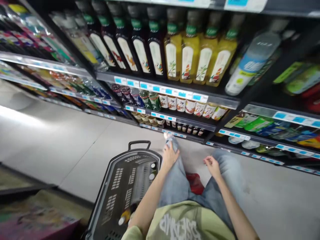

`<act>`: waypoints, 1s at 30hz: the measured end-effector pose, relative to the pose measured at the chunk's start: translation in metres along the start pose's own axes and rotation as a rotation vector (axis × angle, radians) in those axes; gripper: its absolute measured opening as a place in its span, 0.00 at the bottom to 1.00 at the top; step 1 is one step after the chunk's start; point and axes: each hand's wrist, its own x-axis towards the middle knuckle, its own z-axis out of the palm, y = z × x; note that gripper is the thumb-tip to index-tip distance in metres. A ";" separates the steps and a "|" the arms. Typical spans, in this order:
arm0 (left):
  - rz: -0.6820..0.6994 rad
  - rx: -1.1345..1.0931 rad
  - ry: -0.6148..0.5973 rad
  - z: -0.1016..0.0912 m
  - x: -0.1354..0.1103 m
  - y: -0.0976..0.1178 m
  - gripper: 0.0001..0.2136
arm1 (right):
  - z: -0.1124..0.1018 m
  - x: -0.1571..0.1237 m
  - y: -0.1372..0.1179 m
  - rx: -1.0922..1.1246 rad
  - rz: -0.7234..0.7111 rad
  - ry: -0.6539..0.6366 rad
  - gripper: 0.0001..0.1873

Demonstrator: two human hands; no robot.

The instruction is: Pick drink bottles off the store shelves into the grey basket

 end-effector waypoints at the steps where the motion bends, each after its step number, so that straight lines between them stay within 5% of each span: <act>1: -0.035 0.063 -0.020 -0.001 0.003 0.015 0.35 | 0.001 0.000 -0.001 0.021 -0.007 0.010 0.35; 6: 0.052 0.203 -0.042 -0.004 0.013 0.038 0.26 | 0.003 0.005 -0.004 0.085 -0.030 0.027 0.36; 23: 0.154 0.280 0.027 0.000 0.043 0.013 0.24 | 0.034 0.026 0.008 0.225 -0.084 0.032 0.29; 30: 0.093 0.240 -0.016 -0.002 0.053 0.007 0.24 | 0.023 0.044 -0.009 0.200 -0.073 -0.015 0.34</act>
